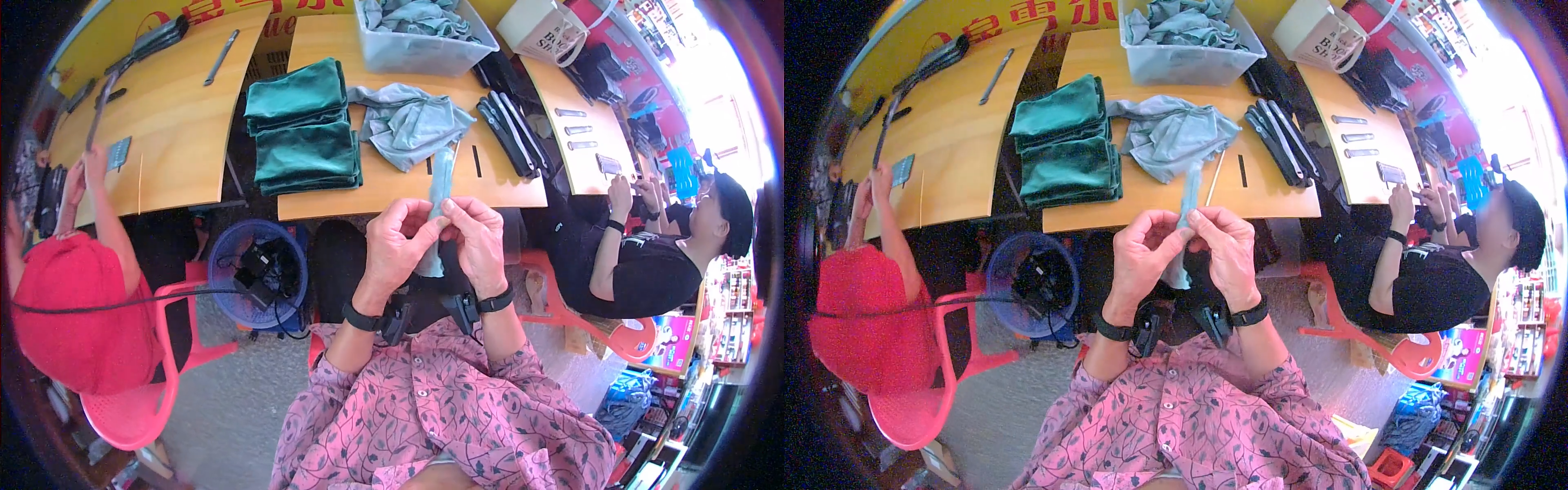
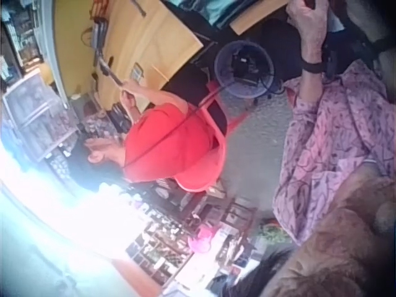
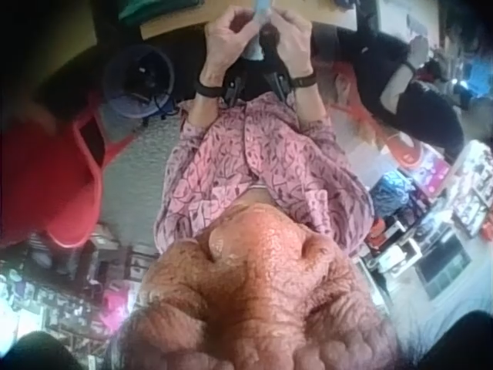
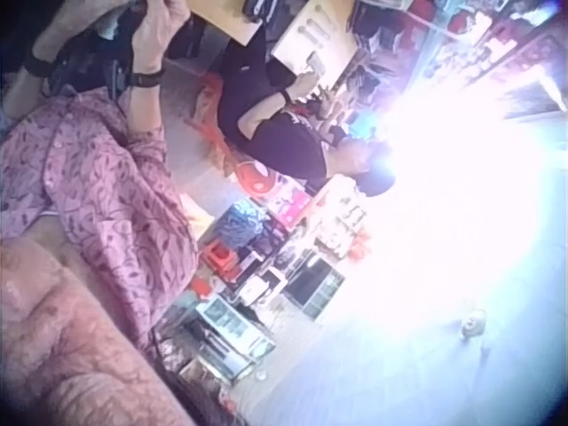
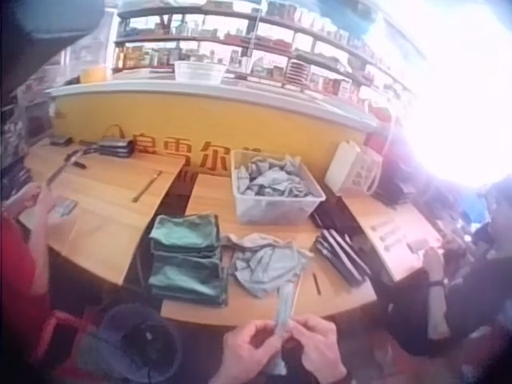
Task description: Assembling and shaping small green fabric pouches using a thin wooden tool at a workshop table.
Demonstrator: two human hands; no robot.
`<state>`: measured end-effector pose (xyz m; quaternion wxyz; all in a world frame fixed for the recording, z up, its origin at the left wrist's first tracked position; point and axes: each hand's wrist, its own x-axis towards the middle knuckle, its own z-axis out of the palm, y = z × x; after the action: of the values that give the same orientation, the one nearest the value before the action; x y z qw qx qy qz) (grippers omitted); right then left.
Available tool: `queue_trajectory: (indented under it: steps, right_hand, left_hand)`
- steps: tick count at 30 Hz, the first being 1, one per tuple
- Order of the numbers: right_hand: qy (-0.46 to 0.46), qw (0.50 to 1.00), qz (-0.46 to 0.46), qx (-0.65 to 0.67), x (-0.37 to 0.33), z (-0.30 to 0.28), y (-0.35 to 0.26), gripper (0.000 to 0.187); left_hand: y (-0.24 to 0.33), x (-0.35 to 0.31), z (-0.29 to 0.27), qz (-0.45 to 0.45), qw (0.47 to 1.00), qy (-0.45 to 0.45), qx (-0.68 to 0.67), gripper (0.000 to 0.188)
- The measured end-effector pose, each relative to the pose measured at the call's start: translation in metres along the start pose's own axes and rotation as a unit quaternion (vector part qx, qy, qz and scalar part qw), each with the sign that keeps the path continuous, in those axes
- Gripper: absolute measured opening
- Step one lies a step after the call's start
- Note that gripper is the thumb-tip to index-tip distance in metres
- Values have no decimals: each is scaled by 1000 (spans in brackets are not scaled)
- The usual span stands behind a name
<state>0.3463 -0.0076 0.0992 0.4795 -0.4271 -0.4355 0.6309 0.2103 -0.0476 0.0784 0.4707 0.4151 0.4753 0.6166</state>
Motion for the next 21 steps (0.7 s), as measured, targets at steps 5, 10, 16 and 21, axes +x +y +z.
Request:
queue_trajectory:
  steps: [5, 10, 16, 21]
  right_hand:
    - [-21, 999, 23, -15, 1, -2, 0, 16]
    - [-41, 998, -3, -50, 5, -2, 11, 15]
    - [-23, 996, 3, -84, 4, 2, 17, 13]
    - [-32, 994, -20, -99, 3, -2, 17, 15]
  left_hand:
    - [-11, -1, -2, -34, 998, -14, -60, 25]
    - [-12, -5, -3, -31, 995, -7, -95, 25]
    - [-25, -8, -13, -12, 1000, -15, 12, 28]
    - [-17, -10, -3, -52, 990, -18, -133, 32]
